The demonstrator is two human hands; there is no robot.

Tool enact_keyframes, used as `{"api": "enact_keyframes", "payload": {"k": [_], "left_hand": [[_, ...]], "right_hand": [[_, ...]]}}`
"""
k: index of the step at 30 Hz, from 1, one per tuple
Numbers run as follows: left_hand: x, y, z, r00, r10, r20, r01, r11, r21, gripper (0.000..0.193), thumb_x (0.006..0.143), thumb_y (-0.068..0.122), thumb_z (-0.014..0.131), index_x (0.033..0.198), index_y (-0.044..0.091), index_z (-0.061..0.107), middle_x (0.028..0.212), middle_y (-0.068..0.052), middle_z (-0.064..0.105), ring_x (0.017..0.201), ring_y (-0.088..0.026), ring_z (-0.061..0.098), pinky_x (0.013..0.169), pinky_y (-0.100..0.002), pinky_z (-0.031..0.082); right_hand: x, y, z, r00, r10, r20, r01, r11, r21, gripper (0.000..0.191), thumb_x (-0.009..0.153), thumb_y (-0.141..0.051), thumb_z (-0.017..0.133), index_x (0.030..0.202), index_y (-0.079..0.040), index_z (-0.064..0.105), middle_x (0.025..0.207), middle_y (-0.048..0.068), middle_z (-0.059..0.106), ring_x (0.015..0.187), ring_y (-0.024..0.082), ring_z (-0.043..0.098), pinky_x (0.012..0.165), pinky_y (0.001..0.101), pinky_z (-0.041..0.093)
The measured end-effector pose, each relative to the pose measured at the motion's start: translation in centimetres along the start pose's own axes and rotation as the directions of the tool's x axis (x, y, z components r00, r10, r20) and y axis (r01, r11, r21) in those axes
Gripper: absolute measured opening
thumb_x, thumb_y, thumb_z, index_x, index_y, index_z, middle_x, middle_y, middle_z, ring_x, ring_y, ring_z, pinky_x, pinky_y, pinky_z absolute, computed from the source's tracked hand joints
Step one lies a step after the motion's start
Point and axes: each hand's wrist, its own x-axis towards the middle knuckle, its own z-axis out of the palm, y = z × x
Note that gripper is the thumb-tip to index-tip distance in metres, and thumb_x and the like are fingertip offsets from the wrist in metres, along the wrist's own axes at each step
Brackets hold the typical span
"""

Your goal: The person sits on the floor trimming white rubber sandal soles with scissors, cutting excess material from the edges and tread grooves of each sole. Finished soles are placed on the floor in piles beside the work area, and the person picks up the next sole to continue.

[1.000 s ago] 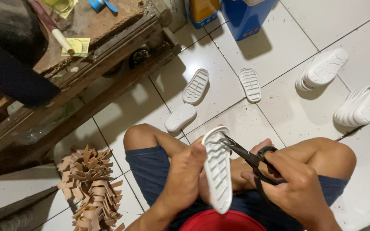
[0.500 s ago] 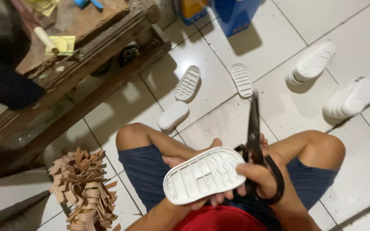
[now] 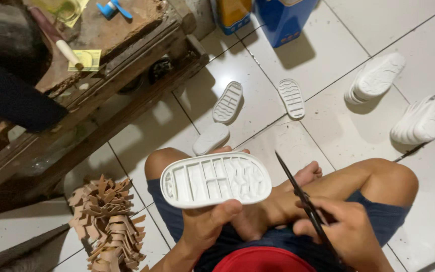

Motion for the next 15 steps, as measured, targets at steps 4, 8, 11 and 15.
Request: {"api": "enact_keyframes", "payload": {"k": [4,8,11,15], "left_hand": [[-0.6,0.8,0.1,0.997,-0.011,0.081,0.002,0.994,0.106,0.086,0.085,0.010,0.083,0.154,-0.006,0.035,0.153,-0.029,0.052,0.140,-0.035,0.057,0.118,-0.047,0.051],[-1.1,1.1,1.2,0.987,-0.021,0.160,-0.016,0.974,0.228,0.087,0.089,0.013,0.084,0.158,-0.006,0.034,0.159,-0.029,0.052,0.147,-0.034,0.056,0.124,-0.045,0.049],[-1.3,1.6,1.5,0.984,-0.111,0.141,0.082,0.977,0.196,0.091,0.088,0.015,0.084,0.158,-0.006,0.030,0.159,-0.028,0.050,0.147,-0.033,0.054,0.122,-0.044,0.048],[-1.3,2.1,1.2,0.976,-0.186,0.109,0.170,0.975,0.140,0.095,0.084,0.015,0.084,0.158,-0.007,0.029,0.153,-0.027,0.054,0.142,-0.031,0.057,0.119,-0.042,0.049]], "right_hand": [[-0.8,-0.9,-0.3,0.558,-0.824,-0.097,0.786,0.562,-0.258,0.079,0.062,-0.035,0.092,0.119,0.007,0.059,0.102,0.013,0.066,0.086,0.017,0.068,0.076,0.0268,0.057],[-1.0,-2.8,-0.1,0.669,-0.717,-0.193,0.684,0.697,-0.216,0.084,0.059,-0.035,0.095,0.121,0.008,0.058,0.097,0.010,0.066,0.084,0.016,0.068,0.075,0.0263,0.057],[-1.1,-3.5,0.0,0.706,-0.678,-0.204,0.646,0.735,-0.209,0.079,0.054,-0.033,0.096,0.113,0.007,0.061,0.087,0.008,0.065,0.072,0.015,0.065,0.065,0.0260,0.055],[-1.1,-3.2,-0.2,0.732,-0.663,-0.159,0.622,0.745,-0.244,0.063,0.058,-0.036,0.095,0.102,0.000,0.067,0.076,0.001,0.062,0.067,0.012,0.059,0.056,0.0251,0.051]]}}
